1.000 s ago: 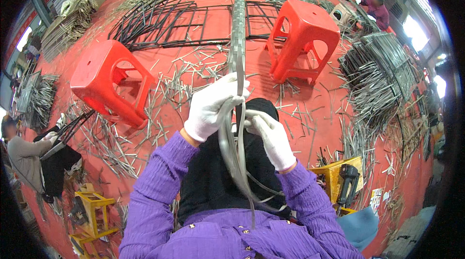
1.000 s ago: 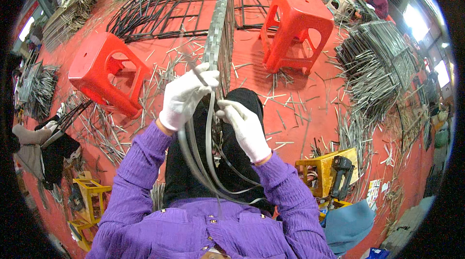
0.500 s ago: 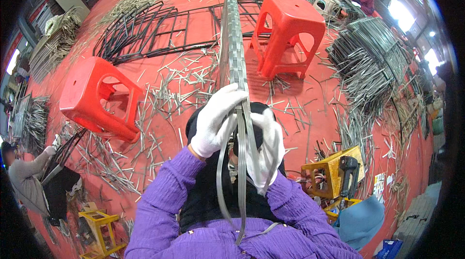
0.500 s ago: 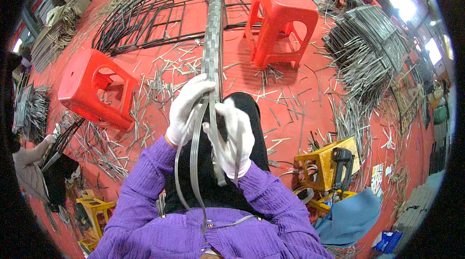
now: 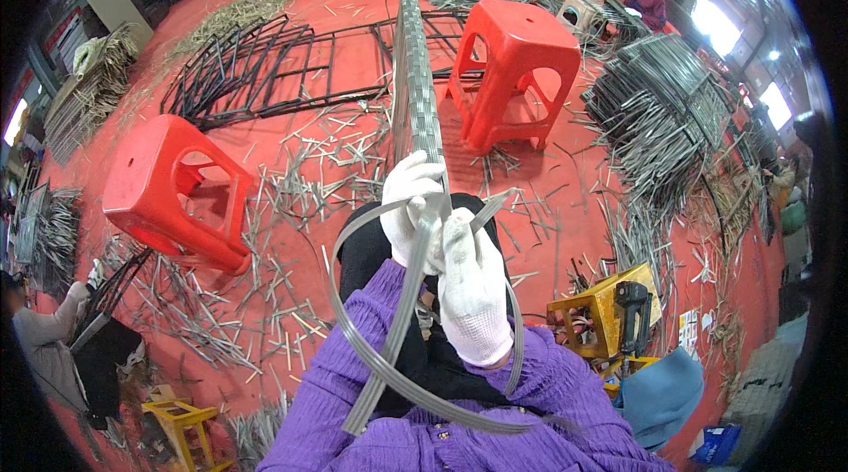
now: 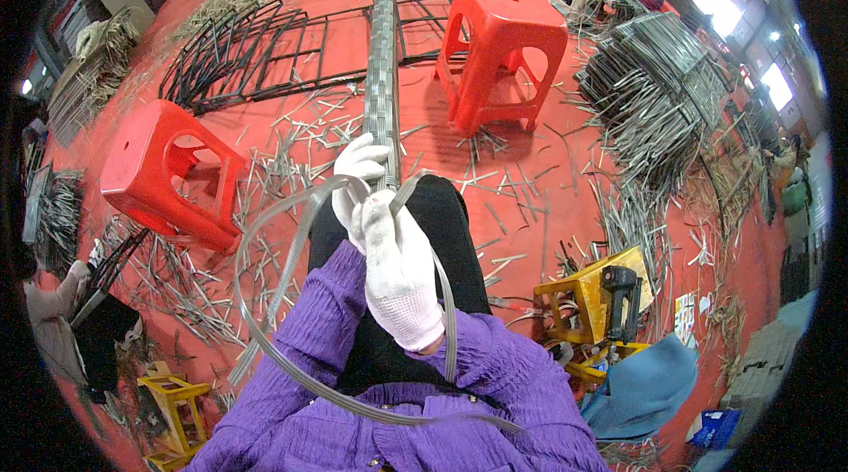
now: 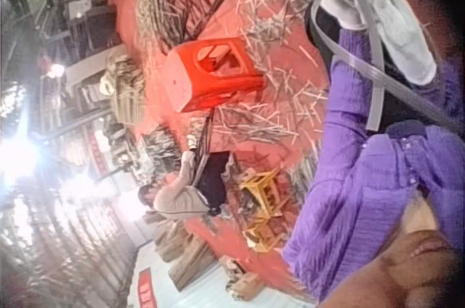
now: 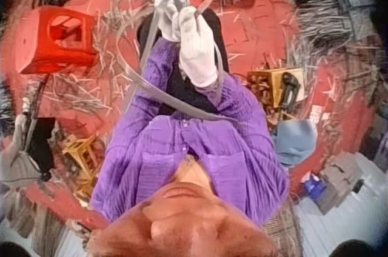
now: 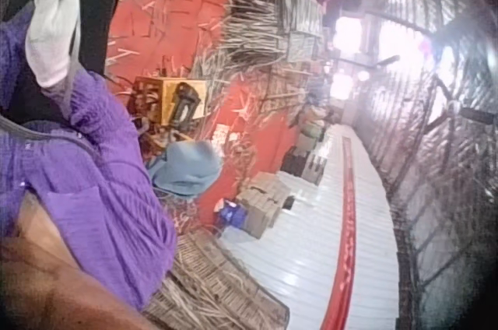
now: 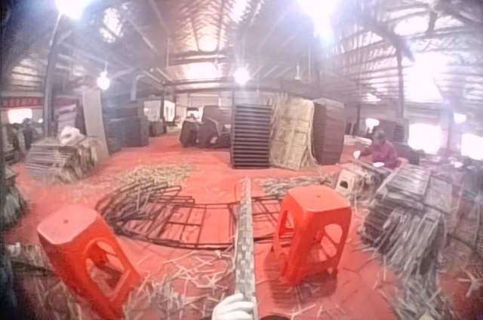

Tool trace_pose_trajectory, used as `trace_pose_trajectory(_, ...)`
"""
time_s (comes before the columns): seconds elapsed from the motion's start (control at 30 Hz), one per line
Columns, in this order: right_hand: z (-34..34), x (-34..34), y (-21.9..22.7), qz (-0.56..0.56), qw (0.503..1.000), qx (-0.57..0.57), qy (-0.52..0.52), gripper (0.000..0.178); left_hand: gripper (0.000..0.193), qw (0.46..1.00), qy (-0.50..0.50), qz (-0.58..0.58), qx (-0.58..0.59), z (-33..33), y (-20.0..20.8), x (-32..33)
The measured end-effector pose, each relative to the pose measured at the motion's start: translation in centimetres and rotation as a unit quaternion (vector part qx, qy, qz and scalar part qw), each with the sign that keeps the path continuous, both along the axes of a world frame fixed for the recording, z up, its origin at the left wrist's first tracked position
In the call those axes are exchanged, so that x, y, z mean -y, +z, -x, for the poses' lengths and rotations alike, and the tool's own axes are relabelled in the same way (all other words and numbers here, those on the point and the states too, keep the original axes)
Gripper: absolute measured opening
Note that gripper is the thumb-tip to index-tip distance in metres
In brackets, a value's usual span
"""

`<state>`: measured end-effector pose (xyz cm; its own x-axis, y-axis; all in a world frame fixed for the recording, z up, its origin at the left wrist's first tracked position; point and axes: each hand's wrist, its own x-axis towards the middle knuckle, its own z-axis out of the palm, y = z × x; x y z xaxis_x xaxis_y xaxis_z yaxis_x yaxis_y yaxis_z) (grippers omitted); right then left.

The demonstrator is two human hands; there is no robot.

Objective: The person sits on the floor and assembles a metal frame by inserting thin metal rods into a frame structure and securing them with a pneumatic nail gun. The person repeatedly aligns rods, fires the nail gun, and adjusts the frame.

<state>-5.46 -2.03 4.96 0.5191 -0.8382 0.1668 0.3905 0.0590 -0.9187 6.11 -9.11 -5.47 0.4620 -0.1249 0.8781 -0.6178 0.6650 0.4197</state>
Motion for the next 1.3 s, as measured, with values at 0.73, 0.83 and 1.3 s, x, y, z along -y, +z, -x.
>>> trace_pose_trajectory(0.73,1.7,2.0,-7.0,0.452,0.889,-0.063,0.036,0.013,0.019,0.785,-0.281,-0.451,-0.318,1.8,5.7,-11.3)
trace_pose_trajectory(0.83,2.3,1.6,-5.7,0.392,0.916,-0.047,0.075,0.013,0.024,0.744,-0.304,-0.475,-0.358,2.3,8.0,-11.1)
trace_pose_trajectory(1.3,8.3,0.4,-9.6,0.553,0.800,-0.141,0.186,0.021,0.024,0.778,-0.207,-0.520,-0.285,3.9,8.1,-11.2)
